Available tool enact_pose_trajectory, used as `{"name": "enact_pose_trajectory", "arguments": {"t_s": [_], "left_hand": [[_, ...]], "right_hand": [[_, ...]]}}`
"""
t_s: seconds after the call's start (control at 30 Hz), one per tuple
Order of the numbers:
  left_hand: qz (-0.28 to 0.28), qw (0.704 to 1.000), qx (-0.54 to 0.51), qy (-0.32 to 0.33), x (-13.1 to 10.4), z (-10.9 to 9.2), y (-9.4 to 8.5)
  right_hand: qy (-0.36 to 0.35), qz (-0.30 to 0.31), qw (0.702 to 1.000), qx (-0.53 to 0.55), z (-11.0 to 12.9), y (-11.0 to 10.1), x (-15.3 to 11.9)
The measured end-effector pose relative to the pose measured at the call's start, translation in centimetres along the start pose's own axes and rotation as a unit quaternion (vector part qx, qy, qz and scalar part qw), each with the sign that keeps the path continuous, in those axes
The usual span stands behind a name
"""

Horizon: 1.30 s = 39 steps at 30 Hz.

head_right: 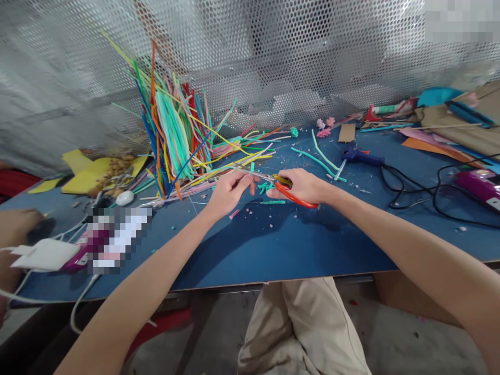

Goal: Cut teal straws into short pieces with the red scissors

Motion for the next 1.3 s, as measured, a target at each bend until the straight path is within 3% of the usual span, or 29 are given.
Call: {"name": "enact_pose_trajectory", "arguments": {"t_s": [0.3, 0.77, 0.9, 1.1, 1.2, 1.3], "left_hand": [[0.011, 1.0, 0.006, 0.02, 0.0, -0.5, 0.1], [0.0, 0.999, 0.017, 0.031, -0.2, 0.0, 0.2], [0.007, 1.0, 0.012, 0.025, -0.2, 0.1, 0.6], [0.005, 0.999, 0.043, 0.018, -0.3, 0.6, 0.8], [0.039, 0.995, 0.096, 0.008, -0.3, 1.6, 1.4], [0.049, 0.988, 0.147, -0.006, -0.1, 2.5, 1.5]], "right_hand": [[-0.004, 0.043, 0.999, 0.027, 0.5, 0.9, -0.4], [-0.026, 0.007, 0.998, -0.058, 1.0, 0.2, -0.6], [0.007, -0.052, 0.997, -0.06, 0.6, -0.6, -0.3], [0.028, -0.17, 0.982, 0.08, -0.2, -4.0, -0.5], [0.048, -0.223, 0.968, 0.101, -1.7, -6.0, -0.4], [0.111, -0.247, 0.96, 0.066, -4.4, -7.2, 0.3]]}}
Point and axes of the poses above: each hand's wrist, its own x-axis towards the middle knuckle, its own y-axis out of the palm, z = x × y, the point moved 10 cm from there along x, towards the middle knuckle, and after that the axes turned 12 degrees about y, right-handed, at the moved point
